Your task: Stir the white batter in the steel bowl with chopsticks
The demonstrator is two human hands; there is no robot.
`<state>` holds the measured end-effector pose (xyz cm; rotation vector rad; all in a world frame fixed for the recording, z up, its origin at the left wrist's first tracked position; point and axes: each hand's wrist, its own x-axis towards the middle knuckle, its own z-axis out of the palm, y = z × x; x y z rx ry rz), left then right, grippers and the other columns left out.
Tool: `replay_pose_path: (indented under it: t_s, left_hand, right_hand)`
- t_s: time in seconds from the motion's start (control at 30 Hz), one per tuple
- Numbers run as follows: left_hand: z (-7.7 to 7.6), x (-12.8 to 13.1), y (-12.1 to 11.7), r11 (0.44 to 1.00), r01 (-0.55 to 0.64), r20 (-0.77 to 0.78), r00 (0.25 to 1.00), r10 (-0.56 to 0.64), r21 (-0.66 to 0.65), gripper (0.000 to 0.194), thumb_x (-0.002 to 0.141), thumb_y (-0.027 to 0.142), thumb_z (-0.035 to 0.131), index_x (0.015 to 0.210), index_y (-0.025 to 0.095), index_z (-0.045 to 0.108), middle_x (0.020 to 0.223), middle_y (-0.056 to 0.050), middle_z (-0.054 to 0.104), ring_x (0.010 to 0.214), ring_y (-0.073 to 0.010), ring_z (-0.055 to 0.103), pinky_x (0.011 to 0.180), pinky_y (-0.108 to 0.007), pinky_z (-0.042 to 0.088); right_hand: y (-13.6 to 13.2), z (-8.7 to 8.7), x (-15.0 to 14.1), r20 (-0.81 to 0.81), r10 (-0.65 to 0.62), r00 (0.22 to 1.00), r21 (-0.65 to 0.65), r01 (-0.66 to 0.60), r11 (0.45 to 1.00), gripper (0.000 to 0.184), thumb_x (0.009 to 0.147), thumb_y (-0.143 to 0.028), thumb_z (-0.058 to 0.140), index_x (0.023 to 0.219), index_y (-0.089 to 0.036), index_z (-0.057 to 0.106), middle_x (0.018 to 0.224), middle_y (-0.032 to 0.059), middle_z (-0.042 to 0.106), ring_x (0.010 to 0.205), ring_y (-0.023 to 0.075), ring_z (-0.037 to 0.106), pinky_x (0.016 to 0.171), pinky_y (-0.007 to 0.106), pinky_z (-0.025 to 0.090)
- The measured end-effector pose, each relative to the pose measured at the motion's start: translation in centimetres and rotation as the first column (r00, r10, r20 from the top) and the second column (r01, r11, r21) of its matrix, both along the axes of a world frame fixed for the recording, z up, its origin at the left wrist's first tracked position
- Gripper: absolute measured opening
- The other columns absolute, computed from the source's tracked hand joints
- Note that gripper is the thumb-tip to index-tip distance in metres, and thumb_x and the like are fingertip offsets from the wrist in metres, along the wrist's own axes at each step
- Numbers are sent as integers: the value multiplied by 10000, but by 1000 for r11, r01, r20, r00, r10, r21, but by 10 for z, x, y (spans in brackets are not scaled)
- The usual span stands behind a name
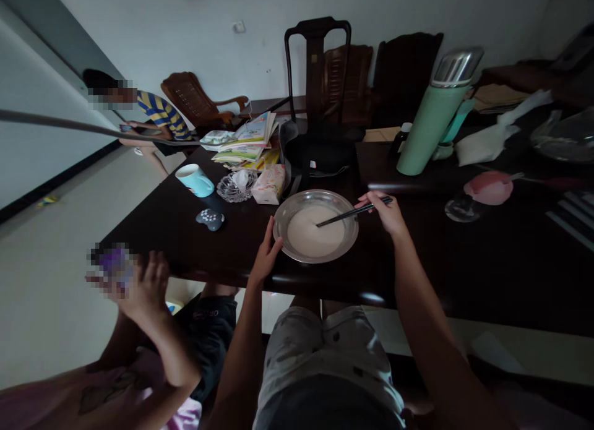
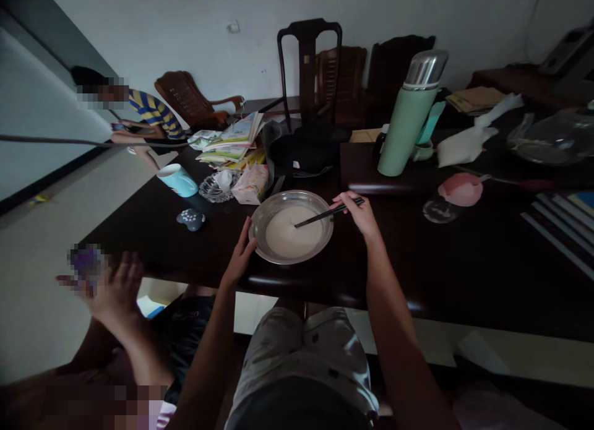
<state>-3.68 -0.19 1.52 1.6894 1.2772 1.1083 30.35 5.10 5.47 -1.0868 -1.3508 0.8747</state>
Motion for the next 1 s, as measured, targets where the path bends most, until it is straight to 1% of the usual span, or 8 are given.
replay_pose_path:
  t_s: [0.13, 0.33, 0.5, 0.57, 0.67, 0.77, 0.9, 1.0]
  left_hand:
    - [-1, 0, 0, 1000, 1, 15, 1000, -1, 1, 759, 912, 579, 480, 1554, 273, 215, 1625, -35, 173, 1496, -245, 134, 1222, -415, 123]
    - [1, 0, 0, 1000, 0, 2, 1000, 0, -4, 758, 913, 582, 473, 1556, 283, 205, 1627, -26, 160, 1498, -244, 127, 1223, -417, 106]
    - [0, 0, 0, 1000, 2, -9, 1000, -2, -11, 761, 915, 587, 461, 1559, 285, 191, 1629, -20, 155, 1498, -238, 116, 1223, -406, 109]
    - [-1, 0, 0, 1000, 2, -6, 1000, -2, -8, 762, 916, 585, 461, 1559, 282, 190, 1629, -21, 155, 1498, -241, 115, 1222, -407, 112]
    - [-1, 0, 0, 1000, 1, -6, 1000, -2, -9, 761, 917, 583, 461, 1559, 276, 192, 1630, -25, 146, 1498, -237, 113, 1222, -403, 108]
    - [0, 0, 0, 1000, 2, -5, 1000, -2, -14, 769, 916, 584, 464, 1560, 266, 190, 1629, -32, 147, 1498, -235, 123, 1222, -406, 101]
    - [1, 0, 0, 1000, -5, -5, 1000, 4, -12, 767, 911, 592, 466, 1558, 284, 194, 1626, -27, 163, 1494, -244, 148, 1220, -420, 112]
    - [0, 0, 0, 1000, -3, -10, 1000, 2, -11, 766, 913, 588, 465, 1559, 278, 193, 1628, -26, 159, 1495, -239, 140, 1221, -404, 108]
  right_hand:
    - [0, 0, -4, 33, 107, 994, -12, -107, 994, 380, 864, -562, 578, 877, -210, 722, 816, 59, 777, 788, 202, 706, 636, 297, 491]
    - [0, 1, 0, 10, -28, 1000, 0, 28, 1000, 398, 863, -576, 563, 823, -209, 712, 755, 63, 768, 747, 205, 696, 600, 297, 473]
    - [-1, 0, -3, 51, 102, 994, -14, -101, 995, 379, 846, -584, 588, 892, -233, 725, 847, 51, 780, 827, 217, 704, 689, 327, 509]
    - [0, 0, -2, 56, 66, 996, -4, -65, 998, 383, 842, -586, 591, 899, -232, 724, 874, 51, 781, 856, 222, 705, 696, 327, 510]
    - [-1, 1, 1, 35, -36, 999, 1, 36, 999, 395, 867, -577, 556, 862, -216, 718, 779, 56, 771, 784, 212, 705, 630, 304, 483]
    - [-2, 1, 1, 32, 9, 999, -8, -9, 1000, 395, 879, -569, 545, 841, -214, 715, 731, 54, 762, 737, 203, 701, 607, 297, 470]
    - [-1, 0, -5, 58, 120, 991, -14, -120, 993, 372, 860, -573, 576, 902, -233, 722, 854, 48, 781, 838, 213, 712, 686, 316, 503]
    - [0, -1, -3, 46, 20, 999, 9, -21, 1000, 390, 858, -583, 570, 905, -225, 717, 856, 56, 782, 831, 215, 711, 657, 310, 495]
